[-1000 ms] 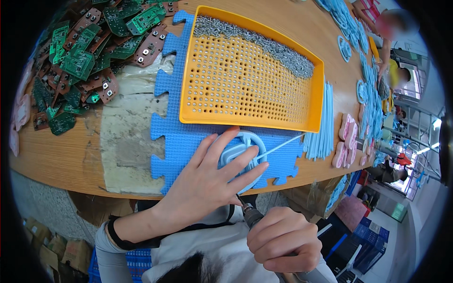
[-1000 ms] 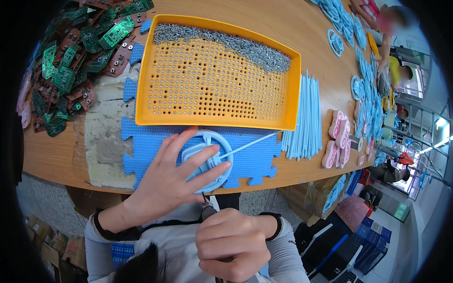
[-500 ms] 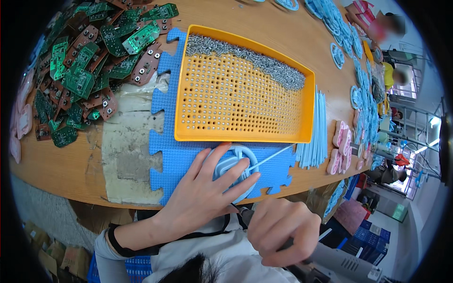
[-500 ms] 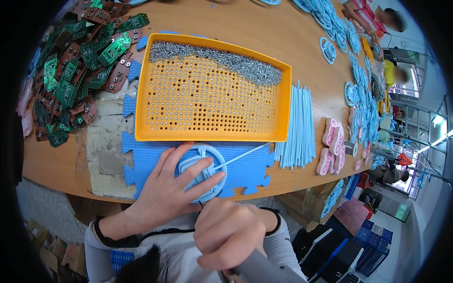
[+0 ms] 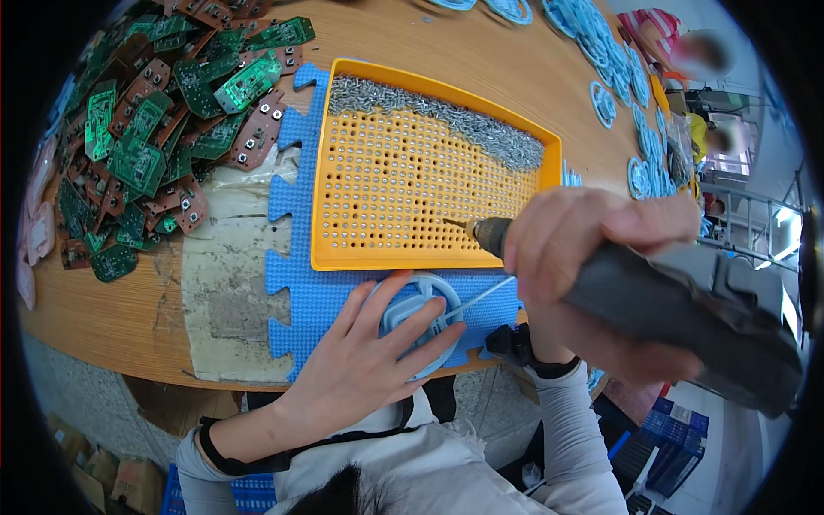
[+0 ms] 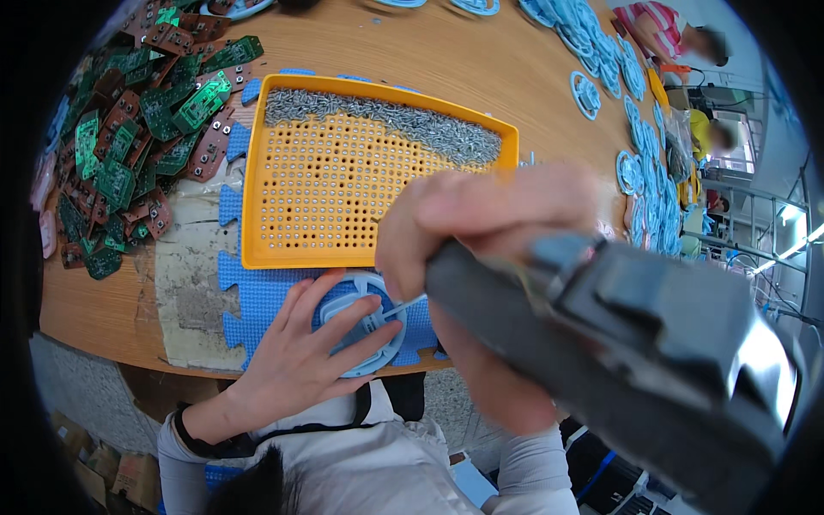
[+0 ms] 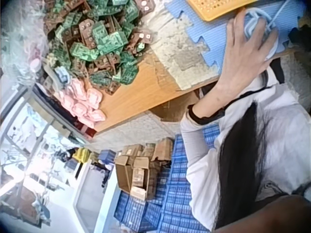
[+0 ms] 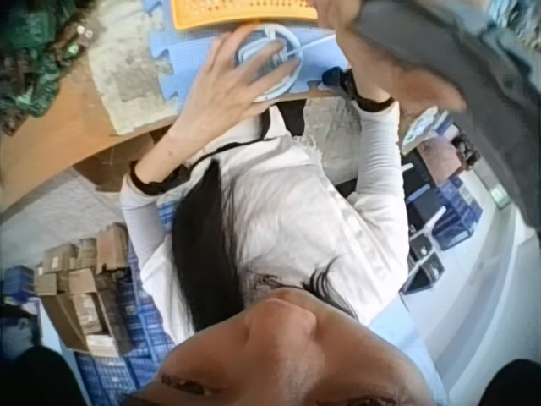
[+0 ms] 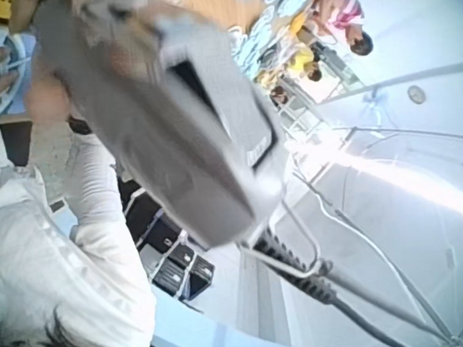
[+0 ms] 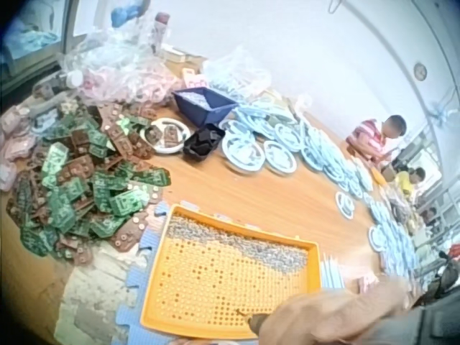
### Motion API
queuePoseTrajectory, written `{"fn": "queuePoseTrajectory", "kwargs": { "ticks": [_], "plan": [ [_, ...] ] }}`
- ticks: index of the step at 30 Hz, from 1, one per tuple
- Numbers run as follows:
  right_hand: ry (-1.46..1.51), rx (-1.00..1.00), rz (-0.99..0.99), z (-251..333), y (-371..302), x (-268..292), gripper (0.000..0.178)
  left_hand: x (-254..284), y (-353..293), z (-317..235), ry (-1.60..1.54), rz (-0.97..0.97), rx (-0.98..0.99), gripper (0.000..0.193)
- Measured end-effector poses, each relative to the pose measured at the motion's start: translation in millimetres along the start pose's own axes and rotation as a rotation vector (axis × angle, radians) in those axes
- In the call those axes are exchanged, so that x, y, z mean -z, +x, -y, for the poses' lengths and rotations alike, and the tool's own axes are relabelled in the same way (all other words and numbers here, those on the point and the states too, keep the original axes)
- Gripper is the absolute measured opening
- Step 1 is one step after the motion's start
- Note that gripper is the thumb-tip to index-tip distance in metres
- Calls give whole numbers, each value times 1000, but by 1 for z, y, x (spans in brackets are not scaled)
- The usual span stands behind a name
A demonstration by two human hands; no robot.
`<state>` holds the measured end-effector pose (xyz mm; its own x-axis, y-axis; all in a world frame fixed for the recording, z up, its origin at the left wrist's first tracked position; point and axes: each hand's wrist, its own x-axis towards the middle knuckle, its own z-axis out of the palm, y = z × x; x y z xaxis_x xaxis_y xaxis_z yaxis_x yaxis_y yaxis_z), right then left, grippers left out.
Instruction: Assemble small electronic toy components using a power screwdriver and manual placement.
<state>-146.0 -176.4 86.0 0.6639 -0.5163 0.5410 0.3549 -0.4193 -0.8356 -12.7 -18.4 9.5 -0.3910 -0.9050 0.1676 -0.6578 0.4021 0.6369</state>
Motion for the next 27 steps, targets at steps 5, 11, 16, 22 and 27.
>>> {"fn": "queuePoseTrajectory", "kwargs": {
  "ticks": [5, 11, 16, 22, 27],
  "plan": [
    [14, 26, -39, -18, 1, 1, 81, 2, 1, 1, -18, 27, -2, 69],
    [-24, -1, -7, -23, 1, 7, 80, 0, 1, 0, -3, 2, -7, 68],
    [-180, -146, -84, -12, 3, -3, 80, 4, 1, -4, 21, 20, 12, 71],
    [-202, -178, -168, 12, 3, -8, 78, 6, 19, -12, -50, 49, 121, 82],
    [78, -38, -157, 61, -16, -4, 55, 1, 16, -8, -74, -15, 101, 84]
  ]
}}
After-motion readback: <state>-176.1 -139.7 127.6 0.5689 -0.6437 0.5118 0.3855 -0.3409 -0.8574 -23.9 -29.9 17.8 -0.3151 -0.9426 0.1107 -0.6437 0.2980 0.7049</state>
